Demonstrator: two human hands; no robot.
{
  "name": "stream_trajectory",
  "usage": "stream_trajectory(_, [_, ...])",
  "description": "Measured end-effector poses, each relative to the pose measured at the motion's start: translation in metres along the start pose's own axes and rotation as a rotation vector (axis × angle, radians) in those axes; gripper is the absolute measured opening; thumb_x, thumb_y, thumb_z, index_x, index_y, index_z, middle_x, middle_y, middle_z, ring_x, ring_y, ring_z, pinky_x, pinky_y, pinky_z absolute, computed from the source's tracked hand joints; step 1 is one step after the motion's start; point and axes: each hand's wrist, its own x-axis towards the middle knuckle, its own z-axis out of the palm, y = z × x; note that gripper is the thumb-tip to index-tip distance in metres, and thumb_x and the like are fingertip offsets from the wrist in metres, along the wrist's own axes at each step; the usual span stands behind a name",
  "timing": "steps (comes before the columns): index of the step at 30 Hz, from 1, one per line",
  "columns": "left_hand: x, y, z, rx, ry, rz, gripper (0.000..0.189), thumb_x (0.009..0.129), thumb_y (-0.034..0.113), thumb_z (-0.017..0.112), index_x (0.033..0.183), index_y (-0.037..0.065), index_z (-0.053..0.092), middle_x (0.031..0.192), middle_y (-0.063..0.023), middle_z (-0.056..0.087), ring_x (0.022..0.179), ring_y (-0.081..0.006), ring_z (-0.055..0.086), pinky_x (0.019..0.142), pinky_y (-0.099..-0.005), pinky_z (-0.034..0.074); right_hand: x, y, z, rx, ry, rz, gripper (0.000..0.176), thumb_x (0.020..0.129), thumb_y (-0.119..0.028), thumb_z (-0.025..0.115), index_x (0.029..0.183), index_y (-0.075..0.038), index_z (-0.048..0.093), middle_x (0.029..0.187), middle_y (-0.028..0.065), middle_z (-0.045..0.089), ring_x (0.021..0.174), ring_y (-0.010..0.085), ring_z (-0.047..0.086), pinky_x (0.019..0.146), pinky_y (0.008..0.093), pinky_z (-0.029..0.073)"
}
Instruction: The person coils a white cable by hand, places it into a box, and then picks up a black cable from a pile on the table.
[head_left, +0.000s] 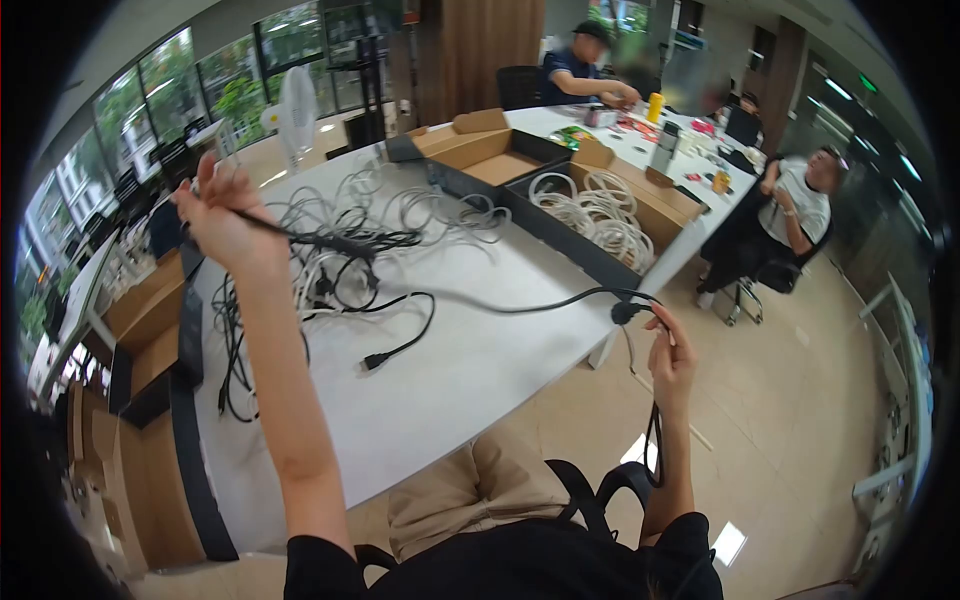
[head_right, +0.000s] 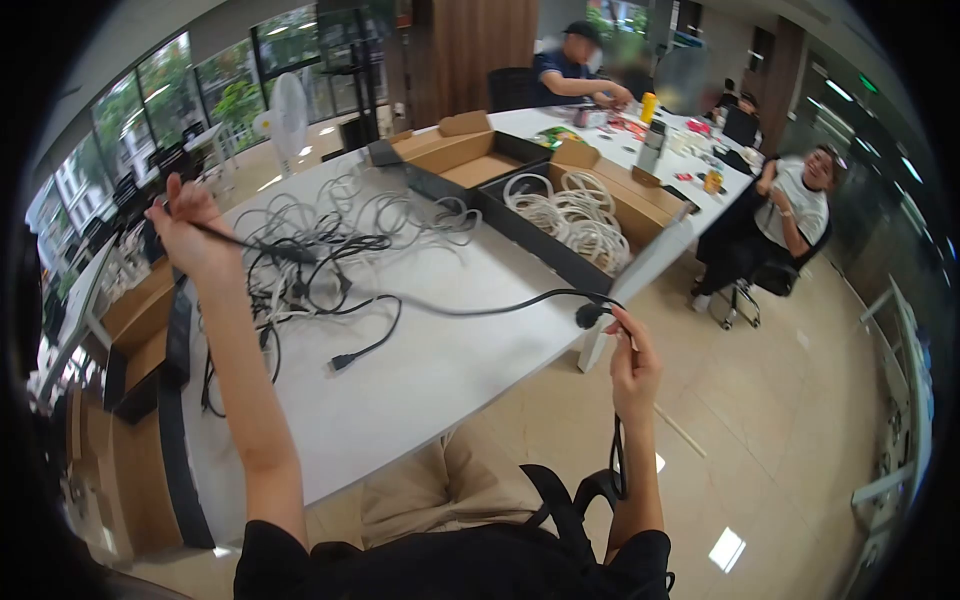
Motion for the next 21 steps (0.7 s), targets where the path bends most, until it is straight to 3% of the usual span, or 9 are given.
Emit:
stream_trajectory(1, [0.007,-0.001,-0.027,-0.108,-0.273,-0.08,0.032,0.096,0.038,0.035,0.095,0.007,0.046,0.095,-0.0133,0.056,0.055,-0.0101,0.043,0.051,-0.0218,0.041,-0.003,-0.001,-0.004,0.029,0.027,0.041,0.031,0.092,0.0,0.039,0.12,-0.002,0.053,0.092,-0.0004,0.055,0.048,-0.0025,0.032,0.041,0.0154,0.025])
stream_trajectory(3, [-0.006,0.0,-0.028,-0.166,-0.229,-0.317,0.031,0.096,0.032,0.039,0.088,0.003,0.048,0.091,-0.0119,0.054,0.052,-0.0083,0.038,0.046,-0.021,0.034,-0.007,-0.004,-0.015,0.1,0.089,0.06,0.031,0.092,-0.001,0.04,0.12,0.0,0.052,0.092,0.0005,0.054,0.046,-0.0018,0.031,0.04,0.0158,0.024])
stream_trajectory(7, [-0.04,0.011,-0.029,-0.566,0.095,-1.195,0.031,0.098,0.026,0.034,0.093,-0.002,0.046,0.085,-0.0056,0.049,0.046,-0.008,0.034,0.041,-0.0209,0.032,-0.015,-0.017,-0.05,0.084,0.335,-0.004,0.03,0.092,-0.001,0.04,0.119,0.0,0.053,0.092,0.0007,0.054,0.046,-0.0014,0.033,0.04,0.0153,0.025])
stream_trajectory(9, [-0.075,0.011,-0.004,-0.451,0.215,-1.329,0.032,0.097,0.03,0.037,0.097,-0.001,0.047,0.075,-0.0006,0.042,0.041,-0.0048,0.03,0.034,-0.0184,0.028,-0.018,-0.021,-0.069,0.041,0.464,-0.047,0.03,0.092,-0.001,0.04,0.118,0.0,0.053,0.092,0.0005,0.055,0.046,-0.0015,0.033,0.04,0.0149,0.025])
stream_trajectory(12, [-0.127,0.007,0.012,-0.335,0.107,-1.554,0.031,0.097,0.03,0.036,0.1,0.001,0.046,0.072,0.0011,0.039,0.04,-0.004,0.027,0.033,-0.0169,0.025,-0.025,-0.026,-0.107,-0.055,0.647,-0.098,0.03,0.092,-0.003,0.041,0.119,0.0,0.053,0.09,0.0009,0.055,0.045,-0.0018,0.032,0.039,0.0152,0.025])
stream_trajectory(14, [-0.159,0.013,0.022,-0.271,0.151,-1.645,0.027,0.097,0.026,0.036,0.102,0.002,0.046,0.071,0.0013,0.037,0.042,-0.0031,0.027,0.033,-0.0148,0.023,-0.032,-0.035,-0.131,-0.139,0.73,-0.117,0.03,0.092,-0.003,0.041,0.12,0.0,0.053,0.089,0.0013,0.055,0.045,-0.0018,0.032,0.039,0.0153,0.025])
stream_trajectory(17, [-0.194,0.024,0.023,-0.285,0.162,-1.79,0.024,0.095,0.024,0.041,0.106,0.003,0.046,0.075,0.0009,0.041,0.054,-0.0047,0.037,0.043,-0.0157,0.034,-0.048,-0.037,-0.173,-0.235,0.836,-0.15,0.029,0.092,-0.004,0.041,0.119,-0.001,0.053,0.088,0.002,0.056,0.043,-0.0018,0.03,0.038,0.0156,0.024])
stream_trajectory(20, [-0.207,0.036,0.05,-0.13,0.286,-1.601,0.029,0.092,0.022,0.047,0.115,0.004,0.045,0.083,-0.0013,0.045,0.073,-0.0086,0.044,0.062,-0.0209,0.041,-0.07,-0.029,-0.215,-0.29,0.938,-0.14,0.029,0.093,-0.004,0.041,0.118,0.0,0.053,0.088,0.0024,0.056,0.042,-0.0022,0.03,0.036,0.0157,0.023])
stream_trajectory(21, [-0.205,0.035,0.022,-0.339,0.077,-1.517,0.052,0.089,0.026,0.053,0.133,0.007,0.032,0.106,-0.0026,0.05,0.096,-0.0138,0.047,0.076,-0.0271,0.04,-0.078,-0.025,-0.226,-0.292,0.955,-0.116,0.028,0.093,-0.004,0.041,0.118,0.0,0.053,0.088,0.0024,0.056,0.042,-0.0023,0.03,0.036,0.0157,0.023])
